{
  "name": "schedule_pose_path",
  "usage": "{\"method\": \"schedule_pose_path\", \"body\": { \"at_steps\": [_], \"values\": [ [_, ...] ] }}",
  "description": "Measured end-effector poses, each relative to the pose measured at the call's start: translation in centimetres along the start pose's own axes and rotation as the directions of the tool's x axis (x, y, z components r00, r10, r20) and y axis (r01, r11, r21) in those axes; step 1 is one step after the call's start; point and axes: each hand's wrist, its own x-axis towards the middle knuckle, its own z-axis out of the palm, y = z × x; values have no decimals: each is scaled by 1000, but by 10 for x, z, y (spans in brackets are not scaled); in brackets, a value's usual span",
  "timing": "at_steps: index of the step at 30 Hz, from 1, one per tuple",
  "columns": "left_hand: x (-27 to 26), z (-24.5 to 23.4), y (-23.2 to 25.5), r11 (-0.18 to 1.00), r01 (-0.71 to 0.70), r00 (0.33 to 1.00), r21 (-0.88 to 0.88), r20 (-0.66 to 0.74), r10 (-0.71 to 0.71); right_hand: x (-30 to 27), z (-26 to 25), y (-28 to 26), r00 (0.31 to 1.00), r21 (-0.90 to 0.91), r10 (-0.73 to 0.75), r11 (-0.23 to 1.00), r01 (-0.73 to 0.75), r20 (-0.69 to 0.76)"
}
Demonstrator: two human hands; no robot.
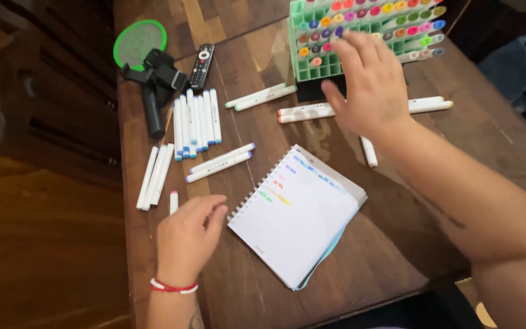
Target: Testing various colored markers by uncapping them and making small marks in a notebook while organizing them on a desk.
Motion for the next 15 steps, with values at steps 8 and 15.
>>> {"method": "schedule_pose_path", "body": {
  "at_steps": [8,15],
  "values": [
    [0,11,12,998,-52,994,-40,92,56,52,36,60,995,-210,-14,978,-6,-97],
    [0,8,17,993,-86,992,-82,87,93,59,62,86,997,-567,-72,823,41,-32]
  ]
}}
